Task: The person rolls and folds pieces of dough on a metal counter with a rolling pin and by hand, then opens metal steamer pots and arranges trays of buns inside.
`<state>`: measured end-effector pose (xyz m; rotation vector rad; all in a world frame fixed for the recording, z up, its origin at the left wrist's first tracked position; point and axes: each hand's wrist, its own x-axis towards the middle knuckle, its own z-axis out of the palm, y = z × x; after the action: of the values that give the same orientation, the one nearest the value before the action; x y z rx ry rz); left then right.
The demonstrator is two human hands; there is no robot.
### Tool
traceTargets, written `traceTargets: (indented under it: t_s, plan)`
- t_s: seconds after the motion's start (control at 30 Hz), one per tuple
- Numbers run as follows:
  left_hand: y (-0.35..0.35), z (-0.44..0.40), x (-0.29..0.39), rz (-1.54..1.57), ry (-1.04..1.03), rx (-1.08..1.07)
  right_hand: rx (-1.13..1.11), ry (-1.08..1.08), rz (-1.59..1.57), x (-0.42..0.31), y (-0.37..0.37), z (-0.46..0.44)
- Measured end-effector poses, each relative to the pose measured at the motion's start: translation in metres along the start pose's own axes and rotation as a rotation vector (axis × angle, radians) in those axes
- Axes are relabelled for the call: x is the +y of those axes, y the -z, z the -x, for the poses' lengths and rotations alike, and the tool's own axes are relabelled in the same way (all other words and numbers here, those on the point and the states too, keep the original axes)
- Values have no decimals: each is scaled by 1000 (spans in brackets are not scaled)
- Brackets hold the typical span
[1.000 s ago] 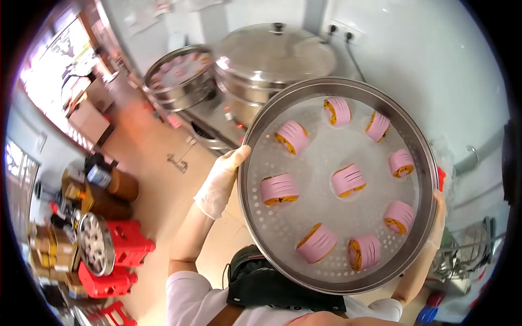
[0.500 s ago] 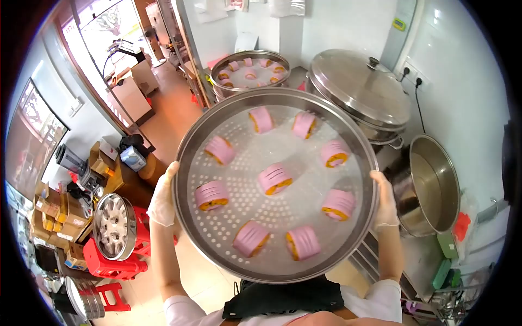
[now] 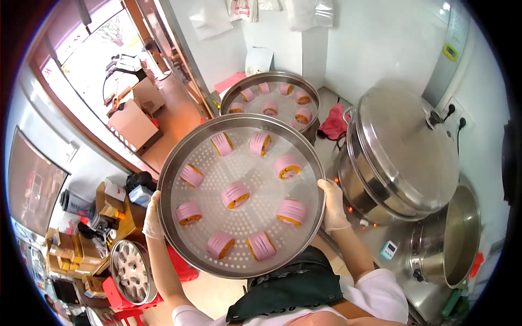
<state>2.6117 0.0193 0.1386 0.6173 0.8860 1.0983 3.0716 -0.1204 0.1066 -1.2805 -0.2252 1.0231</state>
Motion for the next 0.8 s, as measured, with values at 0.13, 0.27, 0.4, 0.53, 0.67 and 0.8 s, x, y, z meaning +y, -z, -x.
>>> traceTargets:
  t_s: [0.13,0.27,0.4,0.53,0.67,0.8]
  plan:
    - [-12,-106,10,30,112,-27,66,43,-23,-10,-27,-65]
    - [-35,-237,7,-52,61,-204,179,87,-95,-9,-44,-132]
    - [-79,-374,13,-118,139,-338,309,168,-61,-8,-54,-195]
    - [-118,-492,2,-130,280,-451,349,212,-137,-20,-72,-225]
    - [-149,-576,-6,-196,416,-486,490,243,-157,-29,-92,-245]
    - [-155,-637,-28,-233,466,-497,554,267,-118,-32,-99,-260]
